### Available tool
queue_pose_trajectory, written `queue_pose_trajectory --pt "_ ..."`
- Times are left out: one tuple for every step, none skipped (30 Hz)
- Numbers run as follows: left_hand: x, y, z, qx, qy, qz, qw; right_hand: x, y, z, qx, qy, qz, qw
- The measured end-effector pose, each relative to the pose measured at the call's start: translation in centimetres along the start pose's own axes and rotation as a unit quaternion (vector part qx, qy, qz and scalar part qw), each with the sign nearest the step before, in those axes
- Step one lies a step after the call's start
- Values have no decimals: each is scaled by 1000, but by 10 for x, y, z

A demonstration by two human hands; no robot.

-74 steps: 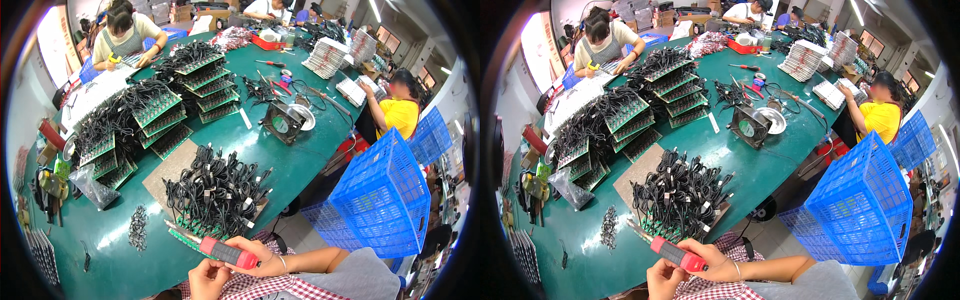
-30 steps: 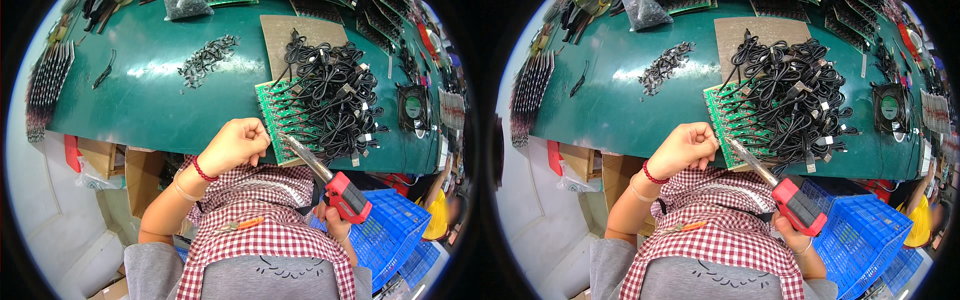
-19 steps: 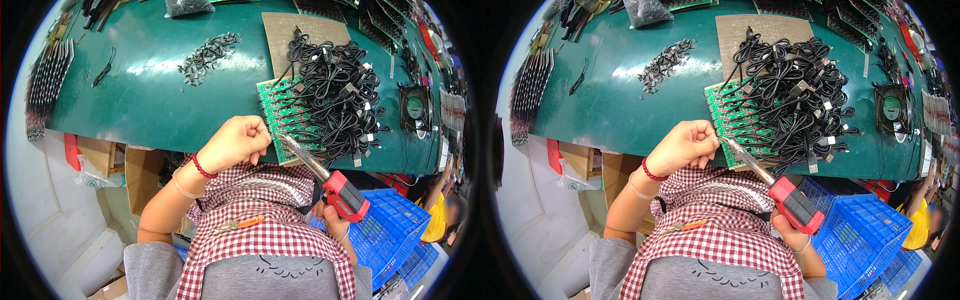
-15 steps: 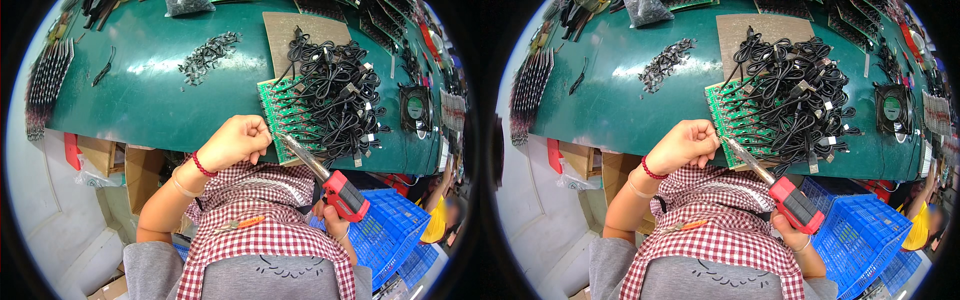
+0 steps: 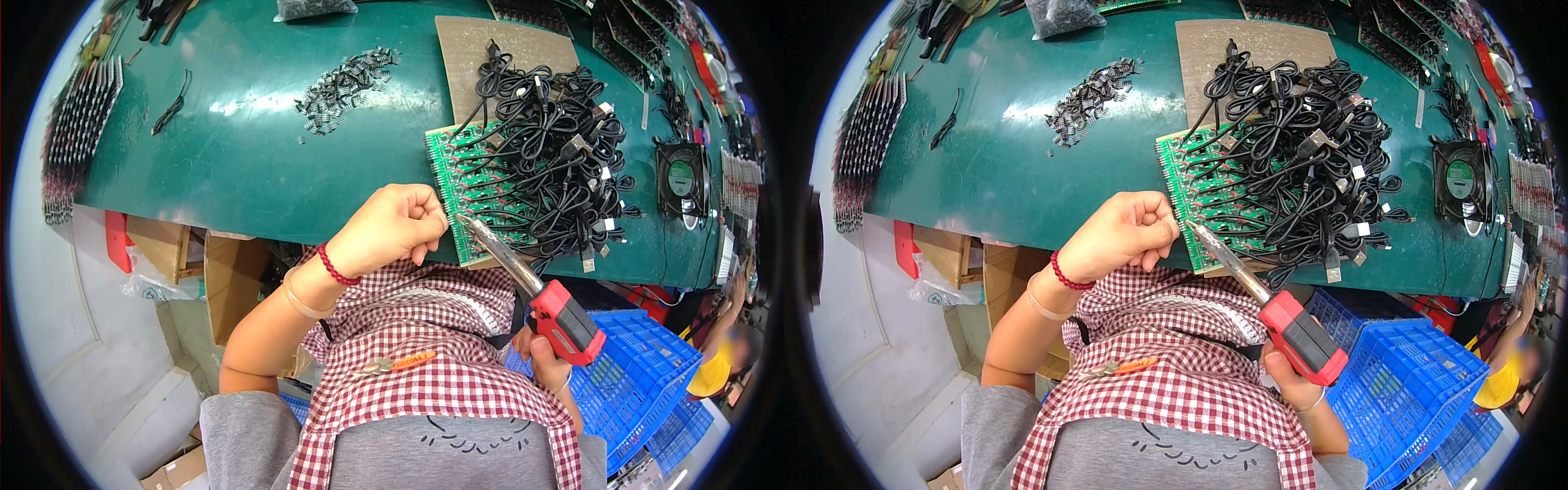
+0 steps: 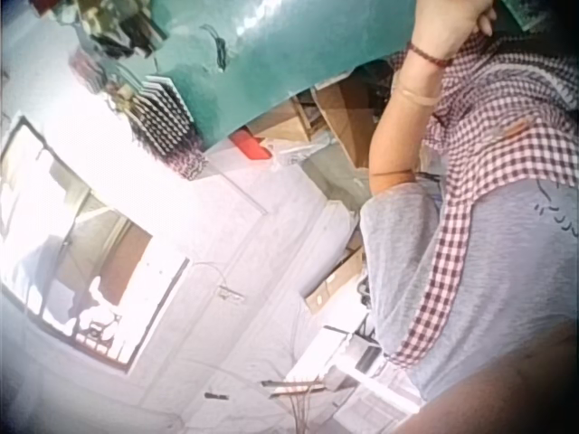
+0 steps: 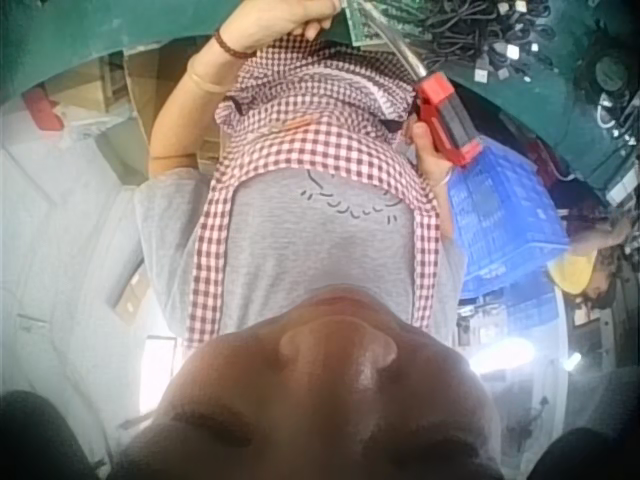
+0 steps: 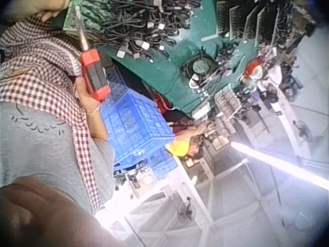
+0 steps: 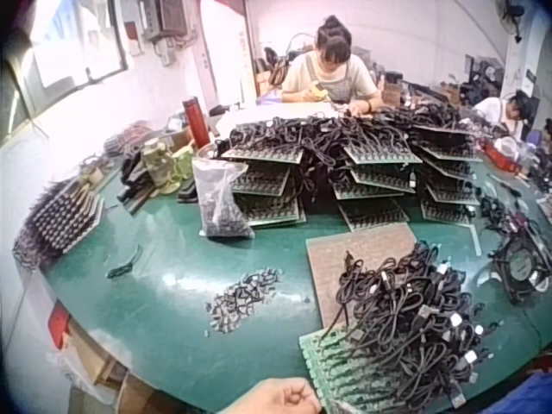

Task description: The person picks up electronic components from the table by hand, positions them onto a circuit board panel, and solders them using a soldering iron. The person then puts a circuit board panel into a container beneath the table and solders components onto another panel.

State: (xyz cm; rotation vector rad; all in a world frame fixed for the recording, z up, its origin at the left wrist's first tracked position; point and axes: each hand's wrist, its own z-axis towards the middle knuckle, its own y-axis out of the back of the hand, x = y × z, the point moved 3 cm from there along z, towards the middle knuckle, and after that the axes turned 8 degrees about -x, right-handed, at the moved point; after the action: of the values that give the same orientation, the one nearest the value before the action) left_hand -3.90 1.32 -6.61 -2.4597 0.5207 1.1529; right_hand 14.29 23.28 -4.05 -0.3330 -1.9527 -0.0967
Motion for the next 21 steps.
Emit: queue_pose_trajectory --pt "0 -1 0 0 0 0 1000 -1 2 0 0 0 0 1000" --pt "0 -1 0 -2 -2 -3 1000 -4 5 0 4 7 -31 999" --pt "-1 -2 0 -4 -4 -8 1000 -6 6 -1 9 14 -63 998" --pt "-2 -2 0 -3 -4 -8 1000 -6 6 -1 8 13 -64 998" --pt "-3 -2 1 -2 -1 -10 1000 -6 6 0 -3 20 -77 997" --pt "-4 -2 0 -3 1 -10 1000 -5 6 0 -12 27 -89 996" --pt "-4 -2 -1 -5 1 -11 1000 -6 8 1 -10 27 -89 996" --pt "-4 -1 -1 -7 3 -14 1000 -6 10 2 -3 39 -127 991" --pt "-3 -1 -1 -7 6 -18 1000 -6 11 2 2 52 -165 985" --pt "-3 -1 -1 -7 6 -18 1000 -5 10 2 2 52 -165 985" --pt "-2 -1 -1 -7 2 -16 1000 -4 8 2 2 40 -154 987" --pt "-2 -1 -1 -7 -2 -14 1000 -3 7 3 2 28 -142 989" --pt "-2 -1 0 -7 -2 -14 1000 -1 5 3 2 28 -143 989" --pt "-2 -1 0 -9 0 -6 1000 0 4 2 -4 17 -125 992" --pt "-2 -1 0 -11 1 1 1000 1 3 2 -9 5 -107 994" --pt "-2 -1 -1 -12 2 1 1000 1 3 2 -8 5 -107 994" --pt "-2 -1 -1 -12 -1 0 1000 1 4 2 -4 7 -111 994" --pt "-2 -1 -1 -10 -3 -2 1000 1 4 1 -1 8 -117 993" --pt "-2 -1 -1 -10 -3 -3 1000 0 5 0 -1 8 -117 993" --pt "-3 -1 -1 -12 -2 -2 1000 -2 6 0 10 28 -144 989" --pt "-2 -1 -1 -12 -1 0 1000 -5 7 -1 20 48 -169 984"
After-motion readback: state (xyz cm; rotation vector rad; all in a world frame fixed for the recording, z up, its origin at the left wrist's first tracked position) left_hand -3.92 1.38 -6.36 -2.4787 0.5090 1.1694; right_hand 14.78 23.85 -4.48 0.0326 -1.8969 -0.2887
